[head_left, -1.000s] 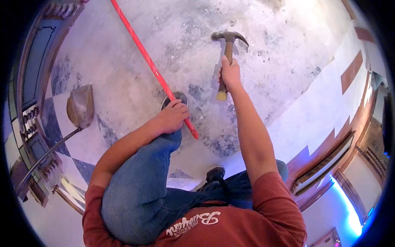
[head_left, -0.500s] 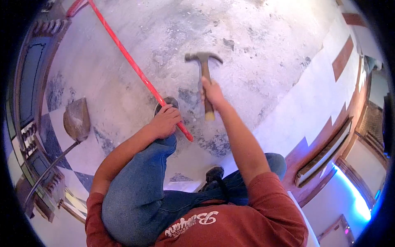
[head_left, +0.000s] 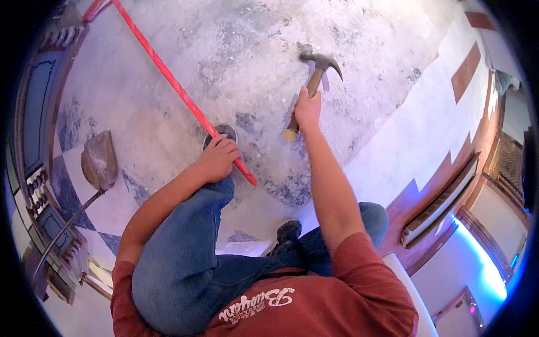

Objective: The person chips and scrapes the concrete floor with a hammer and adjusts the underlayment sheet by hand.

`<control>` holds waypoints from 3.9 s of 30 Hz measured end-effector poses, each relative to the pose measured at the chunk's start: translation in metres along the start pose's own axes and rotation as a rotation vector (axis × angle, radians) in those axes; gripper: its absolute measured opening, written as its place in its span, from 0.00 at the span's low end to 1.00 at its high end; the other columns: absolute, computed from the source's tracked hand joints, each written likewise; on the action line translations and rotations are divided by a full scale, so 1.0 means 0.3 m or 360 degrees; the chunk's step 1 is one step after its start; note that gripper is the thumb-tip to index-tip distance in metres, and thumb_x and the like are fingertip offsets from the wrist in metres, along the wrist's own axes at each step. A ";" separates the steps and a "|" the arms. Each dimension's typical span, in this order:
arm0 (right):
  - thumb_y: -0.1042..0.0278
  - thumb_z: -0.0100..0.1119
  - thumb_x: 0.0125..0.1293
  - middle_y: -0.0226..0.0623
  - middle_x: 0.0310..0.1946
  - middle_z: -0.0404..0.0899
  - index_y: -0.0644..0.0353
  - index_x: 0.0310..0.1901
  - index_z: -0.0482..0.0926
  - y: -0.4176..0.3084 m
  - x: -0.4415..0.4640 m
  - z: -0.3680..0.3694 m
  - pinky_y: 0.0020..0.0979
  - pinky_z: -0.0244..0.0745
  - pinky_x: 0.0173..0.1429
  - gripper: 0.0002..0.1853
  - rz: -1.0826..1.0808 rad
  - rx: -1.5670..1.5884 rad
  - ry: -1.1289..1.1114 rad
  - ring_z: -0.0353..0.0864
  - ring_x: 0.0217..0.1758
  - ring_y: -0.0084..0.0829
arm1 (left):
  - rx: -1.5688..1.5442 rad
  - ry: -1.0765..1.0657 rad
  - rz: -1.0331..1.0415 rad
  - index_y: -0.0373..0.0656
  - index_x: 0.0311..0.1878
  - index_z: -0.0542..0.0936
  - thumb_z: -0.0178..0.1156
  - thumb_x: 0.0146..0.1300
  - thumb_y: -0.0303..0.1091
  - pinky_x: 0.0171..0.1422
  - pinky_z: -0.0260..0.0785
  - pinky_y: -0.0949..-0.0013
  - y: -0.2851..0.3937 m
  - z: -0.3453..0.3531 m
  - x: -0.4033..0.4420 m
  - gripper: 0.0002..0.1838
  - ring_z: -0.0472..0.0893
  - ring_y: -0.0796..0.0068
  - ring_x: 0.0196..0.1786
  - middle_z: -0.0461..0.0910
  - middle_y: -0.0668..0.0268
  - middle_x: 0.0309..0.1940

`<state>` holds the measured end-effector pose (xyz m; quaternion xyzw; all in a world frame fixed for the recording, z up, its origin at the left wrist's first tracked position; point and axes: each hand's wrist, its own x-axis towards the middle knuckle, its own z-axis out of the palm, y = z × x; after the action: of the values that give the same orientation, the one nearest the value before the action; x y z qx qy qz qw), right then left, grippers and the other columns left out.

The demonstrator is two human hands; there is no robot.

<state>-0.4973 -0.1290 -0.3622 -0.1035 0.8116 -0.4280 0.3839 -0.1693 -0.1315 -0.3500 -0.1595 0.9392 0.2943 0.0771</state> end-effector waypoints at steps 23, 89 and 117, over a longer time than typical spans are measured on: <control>0.54 0.56 0.84 0.35 0.25 0.74 0.61 0.52 0.67 -0.061 0.122 -0.149 0.37 0.76 0.19 0.17 -0.0087 0.0188 -0.0123 0.76 0.17 0.29 | -0.0061 0.0074 -0.0013 0.49 0.53 0.85 0.66 0.56 0.30 0.86 0.54 0.48 -0.002 -0.009 0.001 0.18 0.76 0.62 0.70 0.82 0.65 0.56; 0.59 0.62 0.81 0.33 0.24 0.75 0.59 0.50 0.68 0.160 -0.442 -0.092 0.35 0.76 0.24 0.15 0.0111 -0.0191 -0.0471 0.78 0.20 0.27 | -0.0115 0.0013 -0.0032 0.50 0.54 0.87 0.66 0.55 0.30 0.88 0.52 0.48 -0.015 -0.010 0.007 0.20 0.75 0.64 0.74 0.84 0.67 0.57; 0.55 0.62 0.81 0.33 0.24 0.75 0.60 0.50 0.69 0.415 -0.408 0.035 0.37 0.76 0.24 0.17 -0.0087 -0.0531 -0.0545 0.78 0.20 0.29 | -0.0146 -0.0004 -0.0040 0.48 0.57 0.85 0.67 0.56 0.31 0.88 0.52 0.45 0.000 -0.001 -0.009 0.22 0.75 0.60 0.73 0.83 0.63 0.59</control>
<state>-0.3862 0.0015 -0.3968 -0.2584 0.7910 -0.2744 0.4819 -0.1669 -0.1309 -0.3491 -0.1742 0.9225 0.3363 0.0744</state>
